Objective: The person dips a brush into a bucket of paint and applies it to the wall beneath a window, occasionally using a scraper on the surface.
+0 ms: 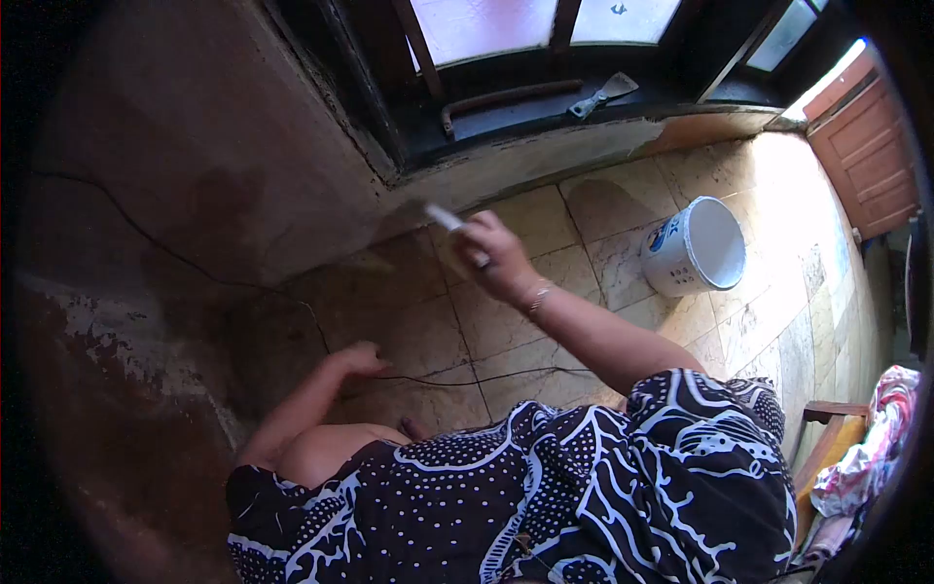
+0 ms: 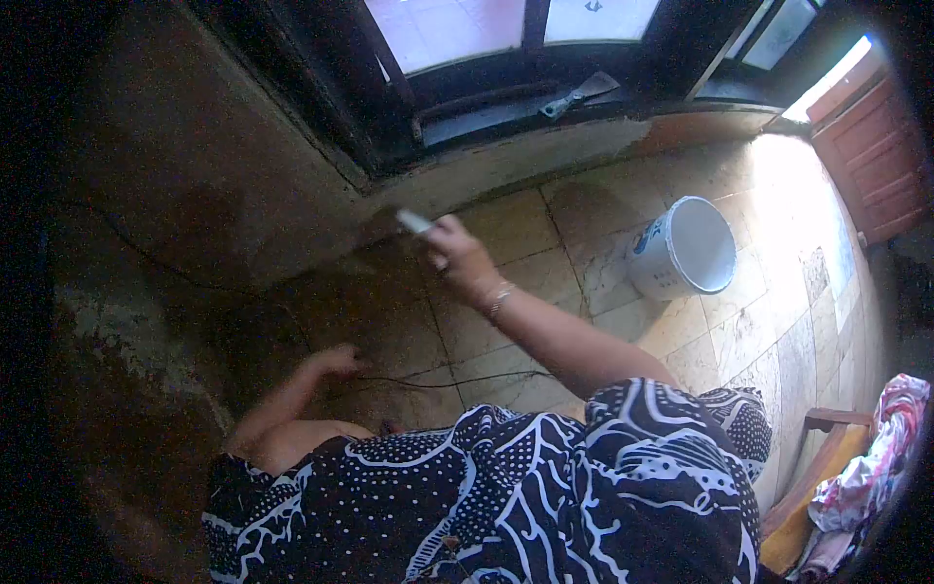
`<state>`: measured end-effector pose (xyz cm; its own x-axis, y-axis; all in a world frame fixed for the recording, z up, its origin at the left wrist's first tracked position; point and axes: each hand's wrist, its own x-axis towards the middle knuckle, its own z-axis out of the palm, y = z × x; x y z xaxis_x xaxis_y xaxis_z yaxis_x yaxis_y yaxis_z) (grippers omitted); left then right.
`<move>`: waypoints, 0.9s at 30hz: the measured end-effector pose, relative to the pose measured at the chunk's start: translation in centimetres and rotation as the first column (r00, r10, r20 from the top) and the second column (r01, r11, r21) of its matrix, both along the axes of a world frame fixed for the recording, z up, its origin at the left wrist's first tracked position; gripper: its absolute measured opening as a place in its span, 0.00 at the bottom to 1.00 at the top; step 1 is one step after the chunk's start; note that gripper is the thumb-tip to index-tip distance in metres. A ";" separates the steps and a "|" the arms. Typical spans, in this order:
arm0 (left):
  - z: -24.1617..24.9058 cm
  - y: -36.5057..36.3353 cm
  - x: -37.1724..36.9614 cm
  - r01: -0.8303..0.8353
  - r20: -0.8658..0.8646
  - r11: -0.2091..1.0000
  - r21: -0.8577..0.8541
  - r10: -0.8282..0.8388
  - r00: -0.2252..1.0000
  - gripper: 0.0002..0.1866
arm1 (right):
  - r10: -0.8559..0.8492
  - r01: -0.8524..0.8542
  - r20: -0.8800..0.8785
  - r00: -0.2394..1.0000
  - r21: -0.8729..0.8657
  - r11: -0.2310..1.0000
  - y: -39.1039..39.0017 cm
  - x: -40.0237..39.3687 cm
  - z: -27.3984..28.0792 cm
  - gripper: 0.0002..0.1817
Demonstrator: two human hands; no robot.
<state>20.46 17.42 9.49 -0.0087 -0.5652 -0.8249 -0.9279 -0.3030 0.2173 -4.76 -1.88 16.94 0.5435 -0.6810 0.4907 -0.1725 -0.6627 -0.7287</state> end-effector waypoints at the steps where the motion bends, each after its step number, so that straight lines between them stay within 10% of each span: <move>1: 0.3 -0.1 -0.1 0.002 0.003 1.000 0.010 -0.002 1.000 0.36 | -0.002 0.002 0.003 1.000 0.010 1.000 0.6 1.4 -0.4 0.08; 7: 0.6 -0.2 -0.1 -0.037 0.003 0.985 0.171 0.037 0.999 0.35 | 0.177 -0.204 -0.277 0.944 -0.071 0.976 -2.3 3.1 -1.7 0.15; 16: -1.0 0.2 0.2 -0.021 -0.008 0.996 0.088 0.022 1.000 0.34 | -0.147 0.138 -0.106 0.983 -0.083 0.987 -5.0 -7.0 2.1 0.14; 18: -1.0 -0.1 -0.1 -0.031 -0.033 0.986 0.163 0.037 0.999 0.34 | 0.023 -0.032 -0.090 0.996 -0.099 0.995 -2.4 -4.3 1.9 0.10; 19: -0.8 -0.3 -0.4 -0.029 -0.033 0.986 0.165 0.035 0.999 0.34 | 0.124 -0.119 -0.007 0.992 0.248 0.961 -1.3 -2.5 0.1 0.10; 20: -0.2 -0.5 -0.7 -0.042 0.004 0.982 0.182 0.042 0.999 0.34 | 0.129 -0.131 -0.065 0.989 -0.032 0.991 0.1 -0.6 0.9 0.13; 27: 0.3 -0.1 -0.8 0.038 -0.022 0.985 0.168 -0.035 0.999 0.33 | 0.209 -0.213 -0.104 0.972 -0.034 0.976 1.3 6.8 -1.3 0.13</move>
<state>19.68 17.28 9.76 -0.0430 -0.4176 -0.9076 -0.9352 -0.3027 0.1836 2.03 -0.54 15.68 0.7200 -0.5241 0.4549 -0.0947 -0.7236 -0.6837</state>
